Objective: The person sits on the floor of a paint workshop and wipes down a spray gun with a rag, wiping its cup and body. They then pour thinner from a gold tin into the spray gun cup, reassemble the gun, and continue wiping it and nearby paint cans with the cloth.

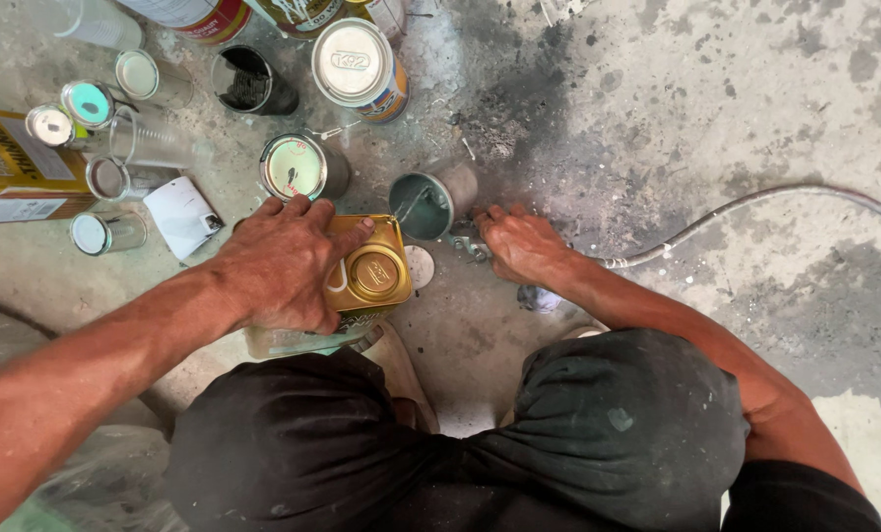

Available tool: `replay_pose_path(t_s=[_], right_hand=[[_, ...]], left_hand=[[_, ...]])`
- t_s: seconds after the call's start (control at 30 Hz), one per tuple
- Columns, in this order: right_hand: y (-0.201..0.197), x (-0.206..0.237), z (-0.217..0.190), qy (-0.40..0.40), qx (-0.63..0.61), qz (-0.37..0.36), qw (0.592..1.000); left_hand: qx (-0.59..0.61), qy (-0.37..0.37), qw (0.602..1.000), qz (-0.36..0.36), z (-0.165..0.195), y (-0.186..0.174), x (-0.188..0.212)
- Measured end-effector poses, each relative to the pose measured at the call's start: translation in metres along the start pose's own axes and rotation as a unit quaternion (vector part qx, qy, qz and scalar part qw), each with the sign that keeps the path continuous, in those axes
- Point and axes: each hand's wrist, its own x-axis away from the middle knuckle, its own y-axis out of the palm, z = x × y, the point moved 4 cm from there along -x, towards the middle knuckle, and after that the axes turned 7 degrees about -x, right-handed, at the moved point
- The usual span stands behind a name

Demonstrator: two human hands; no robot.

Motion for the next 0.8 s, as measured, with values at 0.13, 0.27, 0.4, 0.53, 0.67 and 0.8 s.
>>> replay_pose_path(t_s=[0.13, 0.27, 0.4, 0.53, 0.67, 0.8], right_hand=[[0.004, -0.001, -0.001, -0.021, -0.013, -0.004, 1.0], [0.005, -0.004, -0.001, -0.018, -0.023, -0.014, 0.999], [0.005, -0.005, -0.001, -0.008, -0.014, -0.02, 1.0], [0.006, -0.006, -0.001, -0.02, 0.016, -0.019, 0.999], [0.009, -0.006, -0.001, -0.031, 0.021, -0.014, 0.999], [0.01, -0.006, -0.004, -0.034, 0.03, -0.019, 0.999]], left_hand=[[0.007, 0.014, 1.0, 0.007, -0.003, 0.001, 0.0], [0.005, 0.022, 1.0, 0.005, -0.007, 0.005, -0.004], [0.026, 0.028, 0.999, 0.017, -0.009, 0.01, -0.007], [0.035, 0.025, 0.999, 0.011, -0.012, 0.018, -0.007], [0.031, 0.031, 0.999, 0.027, -0.014, 0.024, -0.009], [0.017, 0.035, 0.999, 0.033, -0.014, 0.031, -0.008]])
